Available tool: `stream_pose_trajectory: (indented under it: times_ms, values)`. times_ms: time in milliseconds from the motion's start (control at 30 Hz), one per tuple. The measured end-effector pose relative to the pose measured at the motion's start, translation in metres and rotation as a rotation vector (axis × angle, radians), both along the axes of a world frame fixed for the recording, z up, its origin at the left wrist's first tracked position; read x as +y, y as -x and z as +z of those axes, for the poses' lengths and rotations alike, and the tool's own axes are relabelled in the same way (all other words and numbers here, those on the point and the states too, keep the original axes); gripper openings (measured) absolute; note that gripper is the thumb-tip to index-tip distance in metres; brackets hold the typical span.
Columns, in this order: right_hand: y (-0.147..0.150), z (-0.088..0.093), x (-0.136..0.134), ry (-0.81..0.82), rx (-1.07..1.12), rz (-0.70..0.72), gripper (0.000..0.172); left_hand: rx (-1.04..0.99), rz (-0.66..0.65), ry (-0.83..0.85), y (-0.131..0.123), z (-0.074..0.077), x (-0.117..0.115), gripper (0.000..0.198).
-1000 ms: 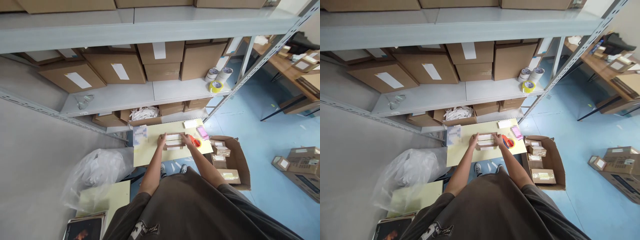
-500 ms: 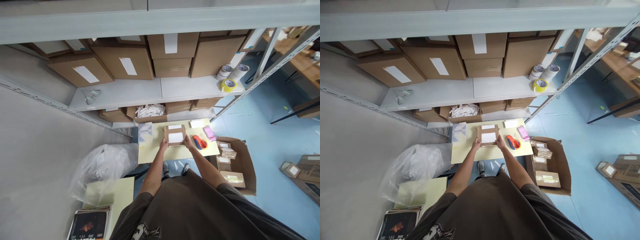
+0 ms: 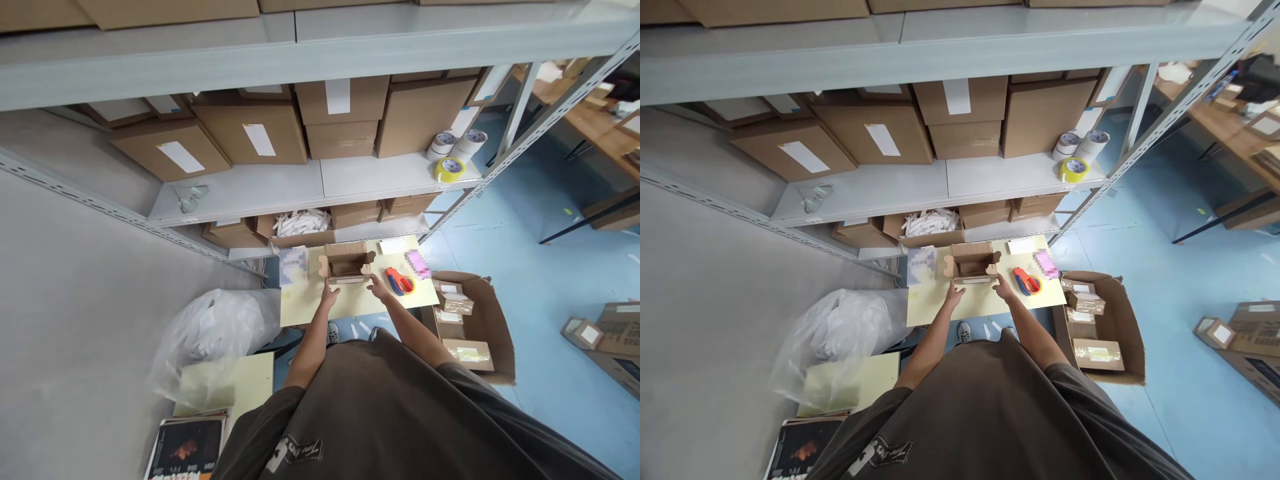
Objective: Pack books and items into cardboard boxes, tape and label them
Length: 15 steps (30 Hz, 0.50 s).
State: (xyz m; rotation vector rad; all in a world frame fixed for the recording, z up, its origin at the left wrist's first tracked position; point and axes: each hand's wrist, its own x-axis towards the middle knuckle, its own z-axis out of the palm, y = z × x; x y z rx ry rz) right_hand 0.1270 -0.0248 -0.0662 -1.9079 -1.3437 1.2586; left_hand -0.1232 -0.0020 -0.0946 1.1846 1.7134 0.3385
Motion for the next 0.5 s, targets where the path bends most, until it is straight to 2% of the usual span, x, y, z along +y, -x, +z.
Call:
stream_pose_trajectory:
  times_ms: [67,167,267,333,367,400,500]
  values:
    - [0.001,-0.002,-0.005,0.077,0.125,-0.017,0.089,-0.018,-0.013,0.02,-0.002,0.0,-0.004,0.104]
    - [-0.004,0.003,-0.005,0.085,0.105,-0.079,0.091,0.007,0.037,-0.004,0.007,0.01,-0.002,0.093]
    - [-0.011,0.02,0.006,-0.031,-0.05,-0.218,0.081,0.156,0.238,-0.189,0.025,0.03,0.007,0.079]
    - [-0.009,0.037,0.018,-0.149,-0.131,-0.248,0.073,0.208,0.314,-0.368,0.031,0.048,0.018,0.066]
    - [-0.005,0.045,0.026,-0.202,-0.155,-0.221,0.069,0.189,0.284,-0.436,0.031,0.057,0.025,0.06]
    - [0.0,0.052,0.034,-0.245,-0.172,-0.165,0.065,0.134,0.192,-0.48,0.029,0.066,0.032,0.055]
    - [0.024,0.065,0.057,-0.313,-0.204,0.083,0.057,0.002,-0.185,-0.498,0.015,0.084,0.053,0.049]
